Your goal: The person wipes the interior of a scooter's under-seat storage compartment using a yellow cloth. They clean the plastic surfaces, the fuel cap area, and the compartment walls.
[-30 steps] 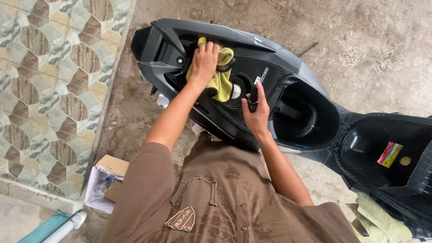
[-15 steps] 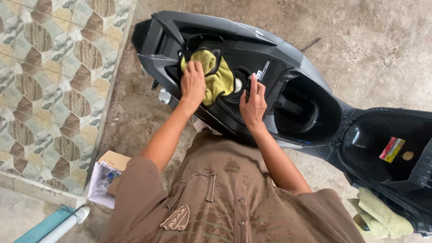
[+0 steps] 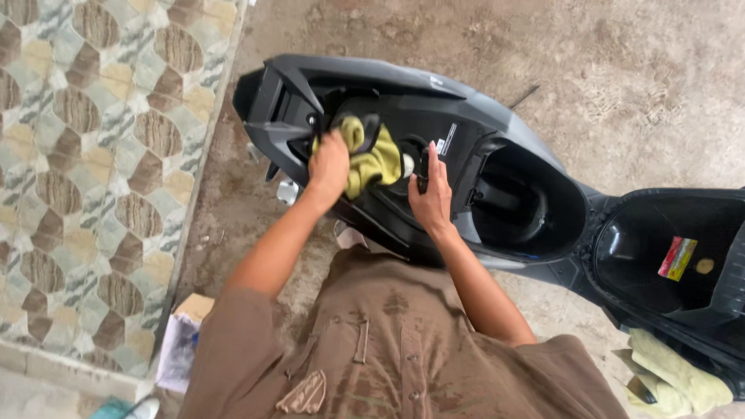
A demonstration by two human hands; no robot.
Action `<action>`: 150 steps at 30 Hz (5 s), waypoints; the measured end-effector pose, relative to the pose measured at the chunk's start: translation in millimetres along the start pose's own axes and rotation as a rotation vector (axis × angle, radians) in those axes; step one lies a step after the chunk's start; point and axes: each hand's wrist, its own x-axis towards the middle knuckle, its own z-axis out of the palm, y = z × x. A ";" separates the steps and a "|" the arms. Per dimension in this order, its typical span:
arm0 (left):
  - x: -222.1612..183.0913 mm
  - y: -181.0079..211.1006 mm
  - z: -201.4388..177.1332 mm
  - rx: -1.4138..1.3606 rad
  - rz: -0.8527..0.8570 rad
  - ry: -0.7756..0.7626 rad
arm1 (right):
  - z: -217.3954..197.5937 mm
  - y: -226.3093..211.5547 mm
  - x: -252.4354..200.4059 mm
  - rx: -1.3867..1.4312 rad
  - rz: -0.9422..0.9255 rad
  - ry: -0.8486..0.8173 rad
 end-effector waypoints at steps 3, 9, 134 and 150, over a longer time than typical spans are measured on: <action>-4.9 -1.8 4.0 0.018 0.021 0.060 | -6.8 -0.4 -6.3 0.013 -0.005 0.035; 43.8 11.1 9.6 0.006 0.238 0.368 | -17.8 9.4 -16.6 0.041 0.125 0.052; -80.7 29.8 -20.8 -1.094 0.139 0.566 | 69.2 52.3 37.3 -0.356 -0.050 -0.389; -65.7 27.0 -25.1 -0.988 0.076 0.520 | 99.2 42.6 27.3 -0.226 0.128 -0.096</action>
